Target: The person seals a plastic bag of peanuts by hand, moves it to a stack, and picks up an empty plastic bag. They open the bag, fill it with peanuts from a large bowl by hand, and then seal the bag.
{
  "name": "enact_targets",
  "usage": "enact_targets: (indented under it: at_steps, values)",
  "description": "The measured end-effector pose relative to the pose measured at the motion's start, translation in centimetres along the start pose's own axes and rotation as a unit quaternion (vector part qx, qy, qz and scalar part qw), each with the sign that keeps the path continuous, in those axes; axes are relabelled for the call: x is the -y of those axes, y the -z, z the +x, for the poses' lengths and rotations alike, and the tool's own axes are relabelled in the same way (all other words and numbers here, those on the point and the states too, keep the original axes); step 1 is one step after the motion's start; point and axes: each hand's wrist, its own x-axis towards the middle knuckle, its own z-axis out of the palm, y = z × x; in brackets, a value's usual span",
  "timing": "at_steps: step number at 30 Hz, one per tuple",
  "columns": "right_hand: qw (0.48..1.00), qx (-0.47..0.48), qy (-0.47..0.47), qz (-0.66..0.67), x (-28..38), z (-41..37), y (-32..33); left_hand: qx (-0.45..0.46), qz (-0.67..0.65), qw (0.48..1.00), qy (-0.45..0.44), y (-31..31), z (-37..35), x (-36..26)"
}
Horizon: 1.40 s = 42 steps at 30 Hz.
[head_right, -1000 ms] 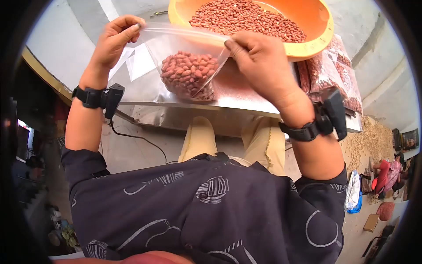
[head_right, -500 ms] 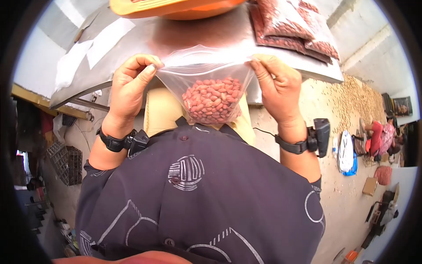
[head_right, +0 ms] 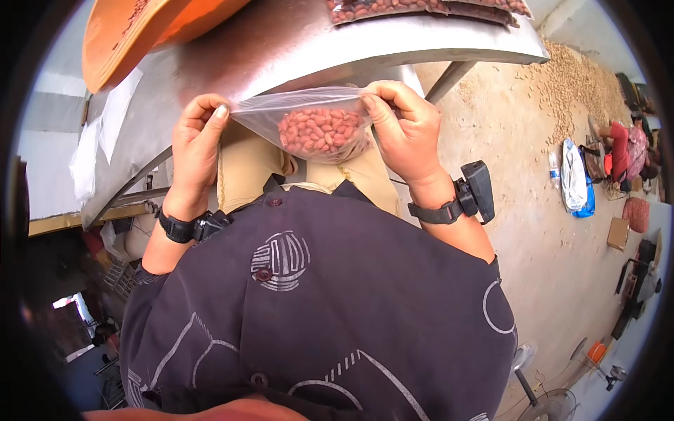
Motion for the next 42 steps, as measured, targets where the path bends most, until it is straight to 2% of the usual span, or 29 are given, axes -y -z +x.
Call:
enact_targets:
  at_steps: [1,2,3,5,8,12,15,19,22,25,33,39,42]
  values:
    - [1.0,-0.004,-0.006,0.013,0.0,0.1,-0.1,-0.002,0.03,1.0,-0.01,0.0,0.1,-0.7]
    - [1.0,0.001,-0.001,0.005,0.0,0.2,0.0,-0.027,0.101,0.991,-0.084,-0.5,0.2,-1.6]
    - [1.0,0.007,0.003,-0.003,0.0,0.2,0.0,-0.001,0.17,0.97,-0.174,-0.7,0.5,-2.6]
    - [1.0,0.015,0.008,-0.011,0.0,0.2,0.0,0.049,0.296,0.889,-0.346,-1.0,1.2,-4.8]
    - [1.0,0.025,0.011,-0.002,0.0,0.0,0.0,0.092,0.341,0.851,-0.389,-4.6,2.4,-6.9]
    - [0.999,0.039,0.03,0.009,0.3,0.1,0.1,0.181,0.407,0.843,-0.301,-7.5,3.4,-6.7]
    - [0.999,0.04,0.03,0.006,0.2,-0.3,0.2,0.211,0.43,0.833,-0.277,-8.3,3.7,-6.5]
    - [0.999,0.031,-0.003,0.039,0.3,-0.5,0.0,0.209,0.421,0.835,-0.287,-8.7,3.5,-6.1]
    - [0.998,0.045,0.013,0.033,0.3,-0.3,-0.1,0.207,0.421,0.837,-0.281,-8.7,3.5,-6.0]
    - [0.996,0.046,0.079,0.0,-0.3,-0.1,-0.1,0.204,0.411,0.844,-0.28,-8.8,3.6,-5.8]
    - [0.998,0.008,0.06,-0.001,-0.5,-0.3,-0.2,0.222,0.373,0.863,-0.259,-8.4,4.2,-5.3]
    - [1.0,0.005,0.001,0.023,-0.4,-0.1,0.0,0.177,0.397,0.844,-0.314,-7.7,4.1,-4.8]
    - [1.0,0.009,-0.003,0.026,0.0,0.0,-0.1,0.161,0.368,0.856,-0.327,-8.1,3.9,-4.9]
